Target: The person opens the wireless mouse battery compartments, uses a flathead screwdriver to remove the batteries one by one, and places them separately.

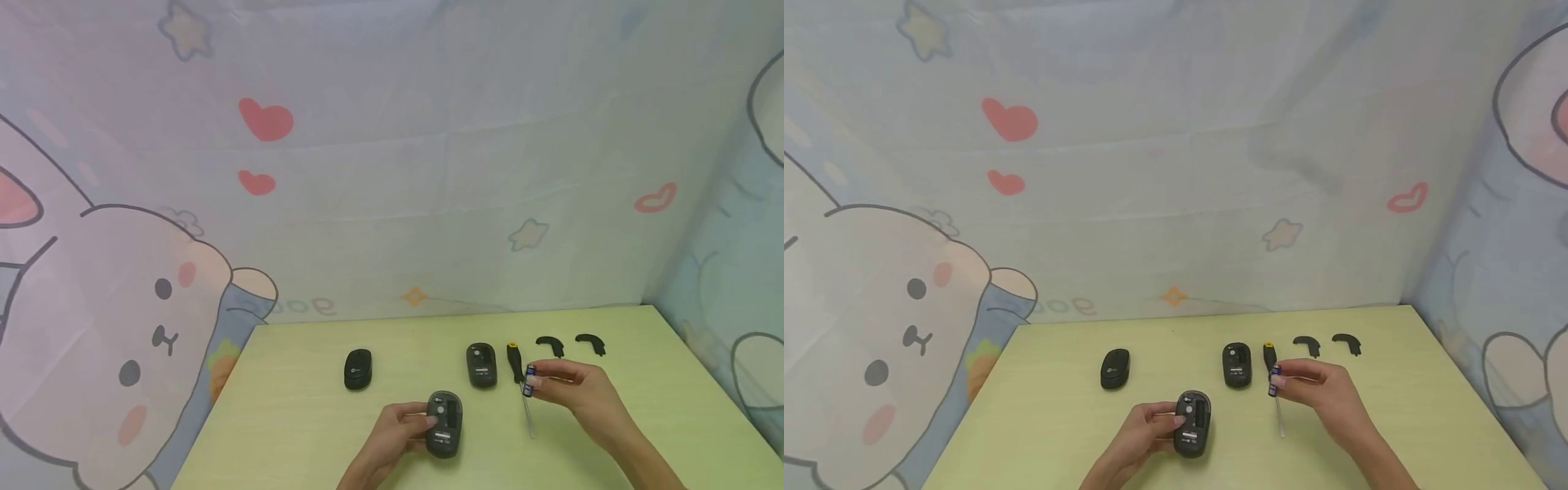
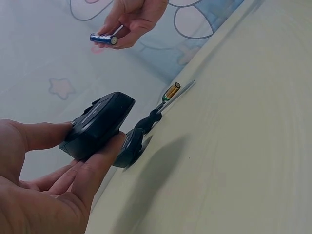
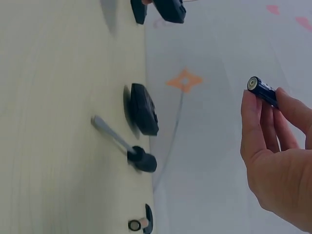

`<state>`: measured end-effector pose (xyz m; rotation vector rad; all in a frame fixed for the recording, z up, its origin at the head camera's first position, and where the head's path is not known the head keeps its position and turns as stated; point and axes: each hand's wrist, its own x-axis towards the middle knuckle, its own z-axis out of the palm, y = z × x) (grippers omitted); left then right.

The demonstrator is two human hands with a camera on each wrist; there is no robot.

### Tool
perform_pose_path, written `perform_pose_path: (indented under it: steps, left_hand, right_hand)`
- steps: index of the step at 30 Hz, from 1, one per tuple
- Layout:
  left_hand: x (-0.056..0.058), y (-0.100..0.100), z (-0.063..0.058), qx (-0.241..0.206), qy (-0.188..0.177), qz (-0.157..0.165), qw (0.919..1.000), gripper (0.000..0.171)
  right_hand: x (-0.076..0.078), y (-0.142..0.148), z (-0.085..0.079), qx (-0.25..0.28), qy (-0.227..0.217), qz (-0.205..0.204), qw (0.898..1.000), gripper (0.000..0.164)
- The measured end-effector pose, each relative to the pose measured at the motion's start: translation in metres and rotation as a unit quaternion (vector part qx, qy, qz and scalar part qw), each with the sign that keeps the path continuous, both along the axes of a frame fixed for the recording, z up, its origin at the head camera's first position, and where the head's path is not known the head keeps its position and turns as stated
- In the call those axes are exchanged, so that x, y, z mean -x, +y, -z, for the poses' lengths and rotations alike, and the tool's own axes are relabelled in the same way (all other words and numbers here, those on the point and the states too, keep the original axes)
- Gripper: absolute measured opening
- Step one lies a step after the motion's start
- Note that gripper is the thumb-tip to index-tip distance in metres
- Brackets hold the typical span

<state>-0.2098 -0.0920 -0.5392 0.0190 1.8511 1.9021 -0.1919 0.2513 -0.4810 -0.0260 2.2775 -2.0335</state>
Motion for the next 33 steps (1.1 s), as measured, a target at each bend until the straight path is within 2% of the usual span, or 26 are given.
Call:
perform_pose_path:
  steps: [10,14,21,27,33]
  left_hand:
    - [0.001,-0.001,0.001,-0.005,0.001,-0.004,1.0,0.046]
    - [0.001,-0.001,0.001,-0.006,0.0,-0.003,1.0,0.045]
    - [0.001,-0.001,0.001,-0.011,-0.001,0.002,0.9999,0.044]
    - [0.002,0.0,0.002,-0.015,0.0,0.002,0.9999,0.044]
    - [0.001,0.001,0.003,-0.021,-0.005,0.002,0.9998,0.043]
  right_hand:
    - [0.003,0.034,0.002,0.03,-0.007,-0.024,0.999,0.034]
    - [0.005,0.051,0.005,0.037,-0.005,-0.026,0.999,0.031]
    - [0.01,0.081,0.015,0.078,-0.004,-0.034,0.996,0.026]
    - [0.017,0.107,0.023,0.123,0.003,-0.062,0.99,0.026]
    - [0.024,0.13,0.032,0.134,-0.021,-0.105,0.985,0.031]
